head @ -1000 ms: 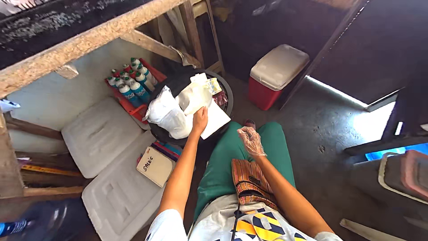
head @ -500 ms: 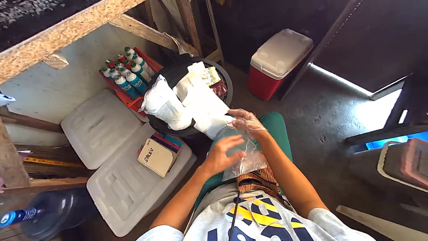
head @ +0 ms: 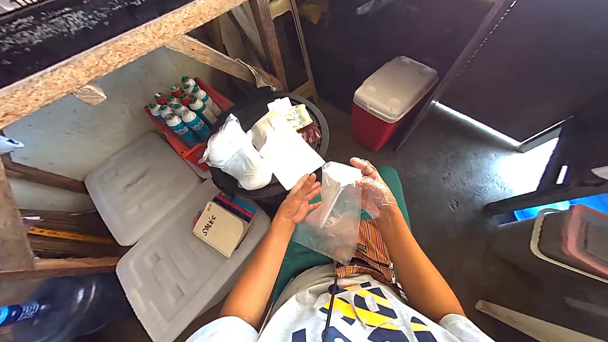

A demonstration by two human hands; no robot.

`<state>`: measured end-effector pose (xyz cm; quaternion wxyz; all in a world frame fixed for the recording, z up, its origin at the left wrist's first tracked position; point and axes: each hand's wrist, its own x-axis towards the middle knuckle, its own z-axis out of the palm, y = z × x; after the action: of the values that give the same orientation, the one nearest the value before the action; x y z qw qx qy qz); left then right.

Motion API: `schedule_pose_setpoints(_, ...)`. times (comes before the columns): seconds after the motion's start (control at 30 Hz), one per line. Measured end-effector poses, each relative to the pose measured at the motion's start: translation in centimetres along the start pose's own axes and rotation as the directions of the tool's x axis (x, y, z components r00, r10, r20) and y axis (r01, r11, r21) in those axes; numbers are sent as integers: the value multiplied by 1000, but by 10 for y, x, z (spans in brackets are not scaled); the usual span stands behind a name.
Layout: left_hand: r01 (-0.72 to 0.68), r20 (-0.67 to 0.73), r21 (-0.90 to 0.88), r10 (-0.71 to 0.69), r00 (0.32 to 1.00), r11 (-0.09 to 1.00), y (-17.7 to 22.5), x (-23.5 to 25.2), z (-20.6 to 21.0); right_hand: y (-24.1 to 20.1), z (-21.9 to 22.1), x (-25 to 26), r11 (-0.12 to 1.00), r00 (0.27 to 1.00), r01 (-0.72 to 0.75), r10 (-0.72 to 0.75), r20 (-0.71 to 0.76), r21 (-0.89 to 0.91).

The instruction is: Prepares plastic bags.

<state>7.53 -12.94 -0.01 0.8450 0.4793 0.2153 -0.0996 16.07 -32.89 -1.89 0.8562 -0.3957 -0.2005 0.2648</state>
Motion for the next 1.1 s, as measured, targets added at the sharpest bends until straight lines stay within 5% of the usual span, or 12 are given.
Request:
schedule_pose_setpoints(0.13,-1,122,-227,30,992,974,-8,-6,14,4,-11,-10,999,999,47,-47,7,20)
schedule_pose_setpoints(0.27,-402,-100,71,407,908,913,15,-3,32,13,-19,-20,979,996,-18,1,-86,-203)
schedule_pose_setpoints(0.4,-664,90,361,684,723,654,35,-1,39,3,-5,-19,860,1000,2,-9,-12,-511)
schedule_pose_setpoints(0.5,-721,303,409,662,686,560,42,-1,44,-6,19,-8,675,955,263,-284,87,-689)
schedule_pose_setpoints(0.63,-739,373,422,642,670,526,50,-7,46,-21,34,4,498,836,467,-518,182,-731)
schedule_pose_setpoints(0.87,-693,319,376,616,720,615,54,-4,39,-36,30,-9,501,900,342,-417,124,-795)
schedule_pose_setpoints(1.1,-706,283,465,666,690,534,45,4,54,-29,28,-17,598,953,244,-295,74,-763)
